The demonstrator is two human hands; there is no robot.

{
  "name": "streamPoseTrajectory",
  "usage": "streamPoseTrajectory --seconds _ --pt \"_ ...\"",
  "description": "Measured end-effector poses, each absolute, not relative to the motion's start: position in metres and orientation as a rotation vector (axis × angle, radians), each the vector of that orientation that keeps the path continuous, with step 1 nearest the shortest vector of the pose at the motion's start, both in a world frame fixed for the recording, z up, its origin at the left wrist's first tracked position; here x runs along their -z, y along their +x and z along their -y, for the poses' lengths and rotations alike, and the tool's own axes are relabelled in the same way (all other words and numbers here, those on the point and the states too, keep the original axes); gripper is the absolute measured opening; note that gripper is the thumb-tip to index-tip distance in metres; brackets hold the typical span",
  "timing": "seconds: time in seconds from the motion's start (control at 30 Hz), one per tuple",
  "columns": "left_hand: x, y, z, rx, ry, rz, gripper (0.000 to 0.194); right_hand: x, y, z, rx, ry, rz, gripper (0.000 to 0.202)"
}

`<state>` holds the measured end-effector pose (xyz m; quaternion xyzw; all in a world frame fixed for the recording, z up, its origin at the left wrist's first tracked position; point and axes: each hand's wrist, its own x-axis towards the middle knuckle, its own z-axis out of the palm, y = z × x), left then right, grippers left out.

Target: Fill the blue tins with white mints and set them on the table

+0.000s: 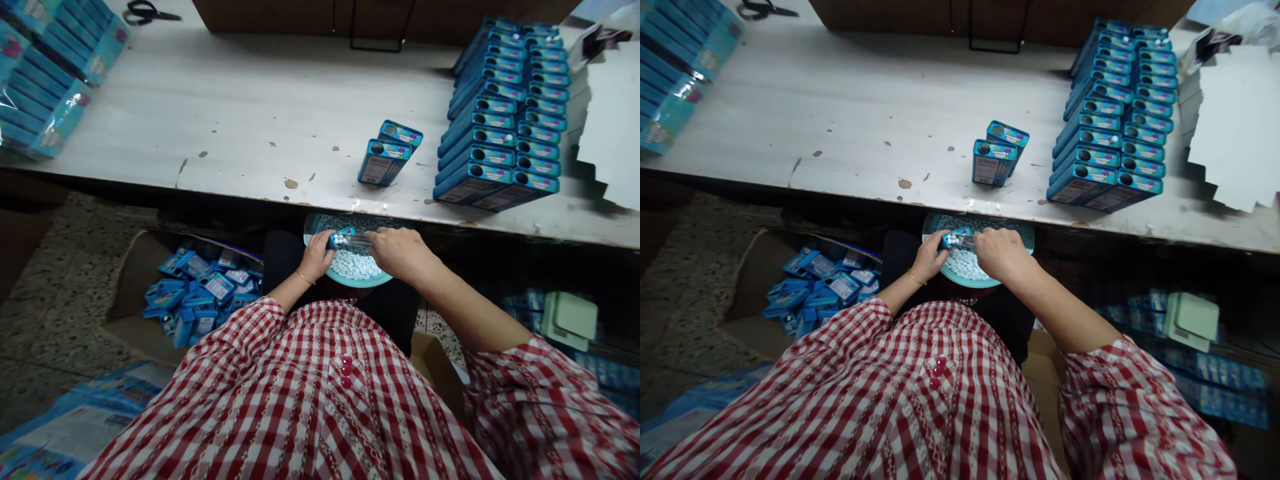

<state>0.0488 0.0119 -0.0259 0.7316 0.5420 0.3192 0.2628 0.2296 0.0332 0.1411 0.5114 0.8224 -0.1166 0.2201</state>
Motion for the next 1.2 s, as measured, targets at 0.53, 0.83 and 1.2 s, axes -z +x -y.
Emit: streamPoseTrajectory --seconds 0.53,0.83,1.2 --pt "0.021 0.008 -0.004 -1.077 1.709 -1.565 0.036 0.058 0.246 -0.043 0.854 1.787 -1.948 0.041" --pt "0.021 0.002 -0.001 -1.097 1.664 -1.622 0.036 0.054 0.266 -0.044 1.339 1.837 -2.203 0.040" --pt "0.021 0.036 -0.009 -0.913 1.860 -1.558 0.037 -0.077 0.283 -0.039 1.118 1.678 -2.431 0.036"
